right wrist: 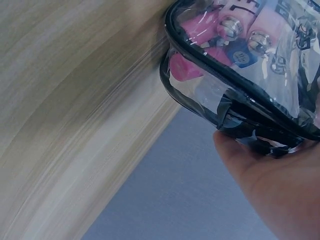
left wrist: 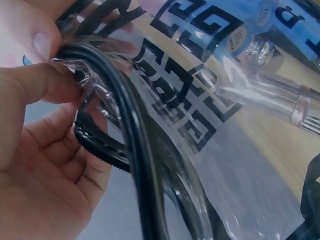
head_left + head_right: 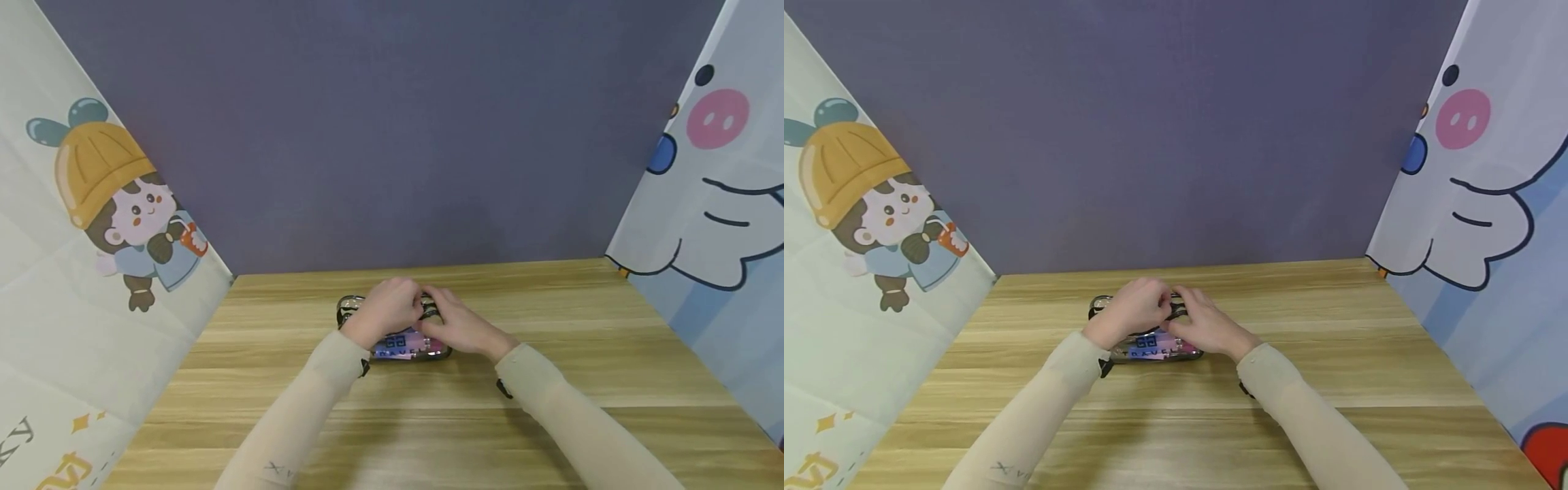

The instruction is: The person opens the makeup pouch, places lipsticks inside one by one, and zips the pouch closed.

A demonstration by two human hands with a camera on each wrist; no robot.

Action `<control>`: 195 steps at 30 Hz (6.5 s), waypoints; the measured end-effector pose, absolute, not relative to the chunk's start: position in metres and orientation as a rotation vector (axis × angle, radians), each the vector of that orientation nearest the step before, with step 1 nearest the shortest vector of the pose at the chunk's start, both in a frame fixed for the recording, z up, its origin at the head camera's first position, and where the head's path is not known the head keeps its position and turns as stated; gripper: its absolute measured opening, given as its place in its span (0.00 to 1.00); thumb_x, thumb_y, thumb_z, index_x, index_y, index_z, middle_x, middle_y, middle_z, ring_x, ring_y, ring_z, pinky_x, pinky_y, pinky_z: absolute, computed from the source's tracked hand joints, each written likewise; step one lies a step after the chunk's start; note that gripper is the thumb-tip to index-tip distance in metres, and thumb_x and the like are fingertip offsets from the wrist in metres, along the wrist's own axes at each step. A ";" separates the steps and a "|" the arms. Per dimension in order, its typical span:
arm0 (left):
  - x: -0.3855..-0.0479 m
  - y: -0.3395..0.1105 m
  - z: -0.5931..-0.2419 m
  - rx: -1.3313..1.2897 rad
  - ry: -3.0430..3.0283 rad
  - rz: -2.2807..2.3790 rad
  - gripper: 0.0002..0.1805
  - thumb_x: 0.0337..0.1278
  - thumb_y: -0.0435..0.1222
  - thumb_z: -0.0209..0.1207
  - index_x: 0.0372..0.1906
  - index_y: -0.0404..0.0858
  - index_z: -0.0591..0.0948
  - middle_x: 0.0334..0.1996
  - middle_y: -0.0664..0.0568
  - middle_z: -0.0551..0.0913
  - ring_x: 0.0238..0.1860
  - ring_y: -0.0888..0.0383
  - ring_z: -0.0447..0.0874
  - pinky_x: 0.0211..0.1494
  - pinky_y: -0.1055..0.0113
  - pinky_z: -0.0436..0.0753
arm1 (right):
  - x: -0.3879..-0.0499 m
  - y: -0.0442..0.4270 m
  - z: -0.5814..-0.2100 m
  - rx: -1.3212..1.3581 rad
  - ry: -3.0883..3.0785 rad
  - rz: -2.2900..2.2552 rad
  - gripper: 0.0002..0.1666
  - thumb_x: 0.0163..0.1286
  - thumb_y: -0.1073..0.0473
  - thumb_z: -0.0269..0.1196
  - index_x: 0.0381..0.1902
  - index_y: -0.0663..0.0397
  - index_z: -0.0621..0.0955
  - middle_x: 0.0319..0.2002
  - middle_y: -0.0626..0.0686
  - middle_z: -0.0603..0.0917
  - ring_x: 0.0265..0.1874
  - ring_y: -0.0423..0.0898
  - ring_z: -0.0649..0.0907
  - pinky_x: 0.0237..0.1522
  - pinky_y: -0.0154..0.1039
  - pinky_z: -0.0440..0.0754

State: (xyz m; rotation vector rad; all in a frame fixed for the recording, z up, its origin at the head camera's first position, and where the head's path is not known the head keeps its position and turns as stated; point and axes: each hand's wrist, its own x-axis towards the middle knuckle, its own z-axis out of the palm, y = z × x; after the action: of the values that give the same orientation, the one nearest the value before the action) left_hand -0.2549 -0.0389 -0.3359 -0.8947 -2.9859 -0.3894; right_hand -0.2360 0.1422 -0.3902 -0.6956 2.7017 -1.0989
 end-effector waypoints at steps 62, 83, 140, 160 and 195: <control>-0.257 -0.078 -0.337 -0.688 -3.014 -0.827 0.13 0.68 0.37 0.53 0.25 0.42 0.71 0.16 0.56 0.69 0.17 0.60 0.65 0.25 0.65 0.69 | -0.233 0.137 -0.391 -0.649 2.767 -1.092 0.45 0.78 0.32 0.47 0.82 0.48 0.52 0.79 0.62 0.55 0.75 0.65 0.59 0.70 0.69 0.58; -0.252 -0.092 -0.337 -0.660 -3.032 -0.846 0.11 0.69 0.37 0.52 0.27 0.41 0.73 0.20 0.54 0.72 0.19 0.60 0.68 0.26 0.63 0.74 | -0.234 0.139 -0.393 -0.664 2.776 -1.086 0.44 0.79 0.33 0.46 0.82 0.48 0.53 0.78 0.63 0.56 0.75 0.66 0.60 0.69 0.69 0.59; -0.252 -0.122 -0.330 -0.606 -3.031 -0.818 0.15 0.69 0.39 0.50 0.23 0.43 0.70 0.18 0.54 0.69 0.18 0.59 0.64 0.28 0.62 0.69 | -0.234 0.141 -0.387 -0.595 2.738 -1.080 0.47 0.76 0.27 0.41 0.82 0.45 0.53 0.80 0.59 0.53 0.76 0.64 0.57 0.70 0.70 0.56; -0.254 -0.140 -0.328 -0.522 -3.019 -0.831 0.13 0.67 0.38 0.53 0.23 0.42 0.73 0.20 0.52 0.71 0.23 0.56 0.68 0.31 0.62 0.70 | -0.235 0.137 -0.387 -0.564 2.728 -1.096 0.41 0.79 0.33 0.43 0.82 0.44 0.53 0.80 0.58 0.53 0.76 0.63 0.58 0.71 0.68 0.56; -0.259 -0.170 -0.333 -0.397 -3.027 -0.791 0.15 0.67 0.38 0.51 0.22 0.42 0.68 0.17 0.53 0.66 0.19 0.57 0.62 0.27 0.62 0.66 | -0.250 0.145 -0.385 -0.588 2.708 -1.069 0.44 0.78 0.31 0.41 0.82 0.47 0.52 0.80 0.59 0.53 0.77 0.62 0.56 0.72 0.66 0.55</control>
State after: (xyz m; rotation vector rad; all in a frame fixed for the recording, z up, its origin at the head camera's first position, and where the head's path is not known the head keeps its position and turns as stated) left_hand -0.2591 -0.1699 -0.3331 -0.3973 -3.0266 -0.7914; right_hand -0.2496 0.1447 -0.3853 -0.5881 2.7080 -1.0687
